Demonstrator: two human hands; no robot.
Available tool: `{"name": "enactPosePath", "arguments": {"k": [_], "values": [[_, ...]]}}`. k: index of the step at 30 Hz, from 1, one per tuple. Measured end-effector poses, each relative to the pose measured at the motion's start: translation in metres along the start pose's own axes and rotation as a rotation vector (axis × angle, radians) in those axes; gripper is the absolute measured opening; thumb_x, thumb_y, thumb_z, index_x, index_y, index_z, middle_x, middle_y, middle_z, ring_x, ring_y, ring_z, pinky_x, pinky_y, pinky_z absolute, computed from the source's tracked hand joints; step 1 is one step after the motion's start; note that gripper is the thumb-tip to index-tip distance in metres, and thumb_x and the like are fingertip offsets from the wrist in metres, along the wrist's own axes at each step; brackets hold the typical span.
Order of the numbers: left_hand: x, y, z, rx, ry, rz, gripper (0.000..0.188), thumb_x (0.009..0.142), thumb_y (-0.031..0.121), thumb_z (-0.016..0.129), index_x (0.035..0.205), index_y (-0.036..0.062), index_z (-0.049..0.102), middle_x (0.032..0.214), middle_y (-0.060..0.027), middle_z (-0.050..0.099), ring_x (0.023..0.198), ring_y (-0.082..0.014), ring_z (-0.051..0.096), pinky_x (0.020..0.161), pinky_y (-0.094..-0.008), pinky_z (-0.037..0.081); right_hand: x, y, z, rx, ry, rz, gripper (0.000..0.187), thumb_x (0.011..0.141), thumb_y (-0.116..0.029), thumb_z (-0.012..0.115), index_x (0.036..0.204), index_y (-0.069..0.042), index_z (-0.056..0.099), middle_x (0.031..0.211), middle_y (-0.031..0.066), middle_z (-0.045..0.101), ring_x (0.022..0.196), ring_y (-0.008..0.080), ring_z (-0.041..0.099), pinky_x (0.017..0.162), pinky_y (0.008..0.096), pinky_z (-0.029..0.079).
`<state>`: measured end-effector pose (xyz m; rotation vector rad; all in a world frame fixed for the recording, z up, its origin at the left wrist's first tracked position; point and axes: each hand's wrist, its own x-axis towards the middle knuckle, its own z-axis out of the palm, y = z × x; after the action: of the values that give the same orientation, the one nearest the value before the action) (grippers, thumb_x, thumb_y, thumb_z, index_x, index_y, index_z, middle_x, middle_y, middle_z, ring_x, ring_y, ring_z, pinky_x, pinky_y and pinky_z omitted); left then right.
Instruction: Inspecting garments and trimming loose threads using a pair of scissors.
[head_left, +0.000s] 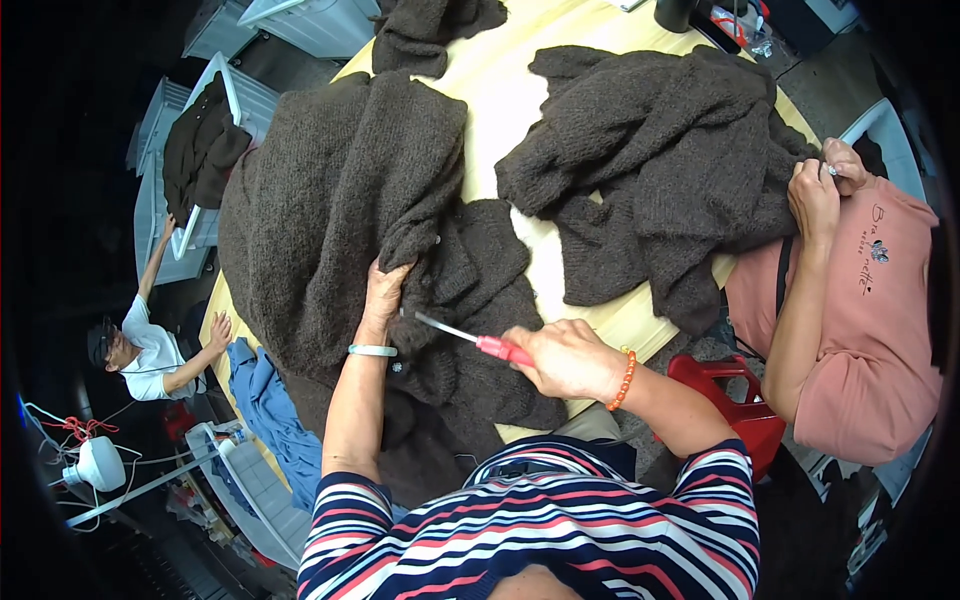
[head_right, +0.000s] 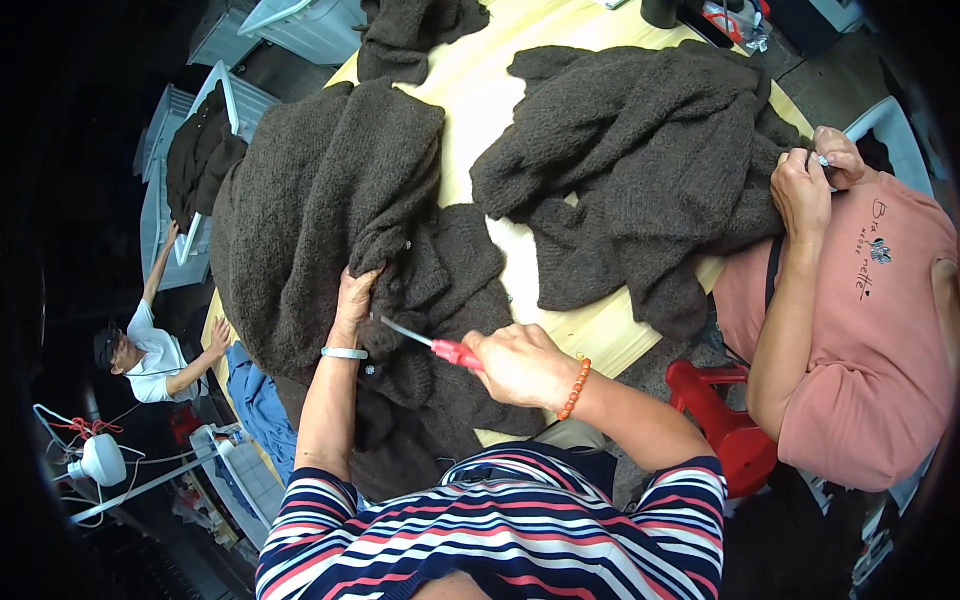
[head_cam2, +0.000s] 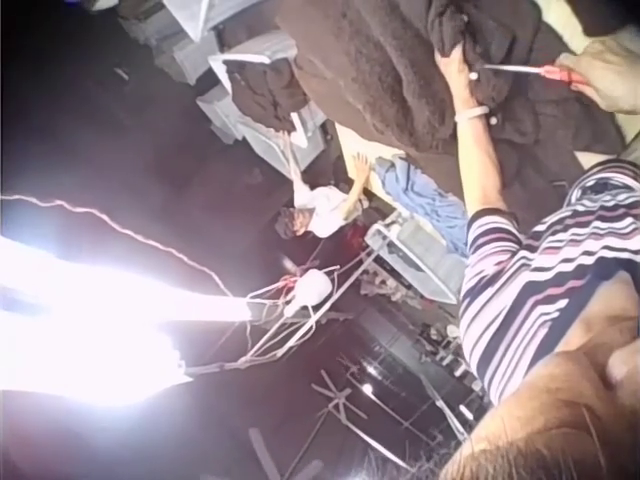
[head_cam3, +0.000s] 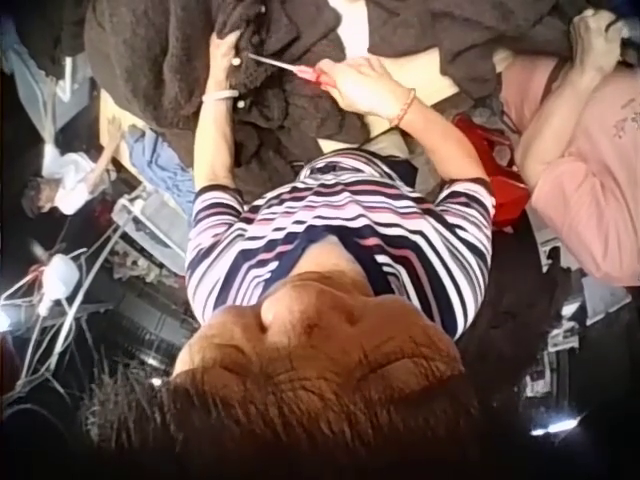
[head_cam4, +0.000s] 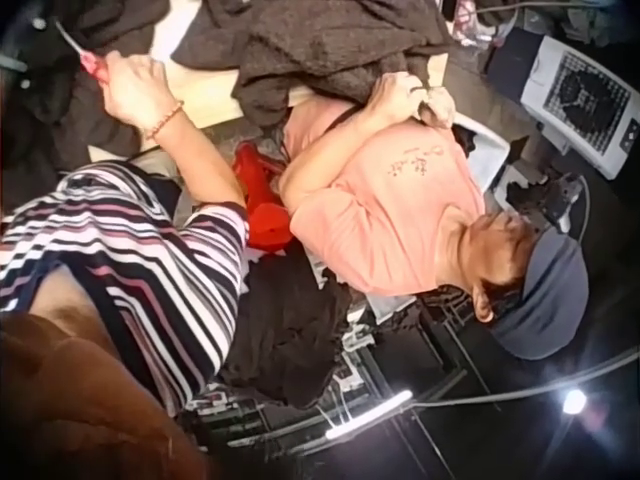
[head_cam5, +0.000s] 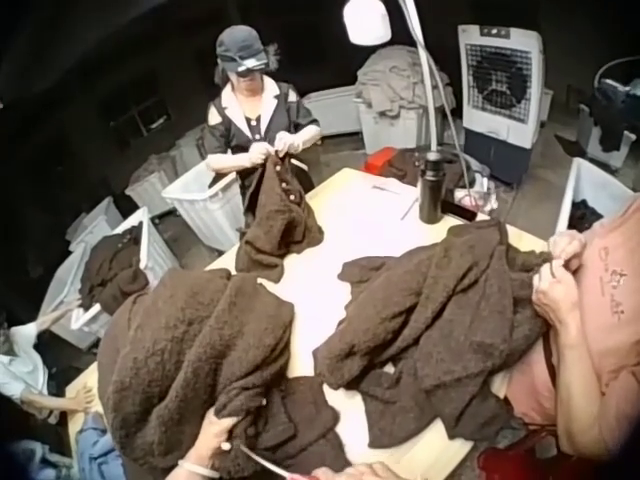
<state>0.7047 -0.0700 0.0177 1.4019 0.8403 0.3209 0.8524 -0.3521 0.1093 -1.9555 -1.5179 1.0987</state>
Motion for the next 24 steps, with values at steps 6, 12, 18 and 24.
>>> {"name": "enactPosePath", "arguments": {"k": [6,12,18,24], "values": [[-0.003,0.007,0.008,-0.027,0.104,0.056,0.036,0.082,0.014,0.076,0.114,0.0015,0.064,0.107,-0.0058,0.069,0.095,-0.0157,0.063,0.09,-0.0306,0.049,-0.008,0.005,-0.002,0.011,0.05,-0.072,0.023,0.09,-0.019,0.056,0.107,-0.004,0.056,0.076,0.0199,0.066,0.078,0.0401,0.066,0.074,0.0505,0.05],[0.009,0.03,0.04,1.228,0.211,0.671,0.072,0.084,0.006,0.062,0.149,0.0151,0.033,0.153,-0.0237,0.026,0.138,-0.0408,0.03,0.11,-0.0448,0.033,-0.014,0.039,0.0,0.067,0.215,0.041,0.033,0.09,-0.023,0.059,0.121,-0.01,0.055,0.085,0.019,0.068,0.08,0.0389,0.066,0.071,0.0493,0.052],[0.021,0.024,0.053,2.034,-0.38,0.746,0.042,0.082,0.007,0.052,0.123,-0.0032,0.054,0.138,-0.022,0.043,0.129,-0.0353,0.041,0.102,-0.0432,0.041,-0.018,0.048,0.005,0.075,0.274,0.086,0.029,0.089,-0.02,0.061,0.113,-0.006,0.056,0.079,0.0201,0.067,0.076,0.0385,0.067,0.069,0.0484,0.052],[0.044,0.036,0.036,1.747,-0.169,0.637,0.017,0.081,0.004,0.059,0.095,-0.0032,0.056,0.101,-0.0273,0.057,0.094,-0.0414,0.057,0.088,-0.0442,0.047,-0.012,0.051,-0.001,0.073,0.266,0.111,0.028,0.088,-0.019,0.06,0.113,-0.006,0.056,0.081,0.0205,0.068,0.077,0.0392,0.067,0.07,0.0486,0.052]]}}
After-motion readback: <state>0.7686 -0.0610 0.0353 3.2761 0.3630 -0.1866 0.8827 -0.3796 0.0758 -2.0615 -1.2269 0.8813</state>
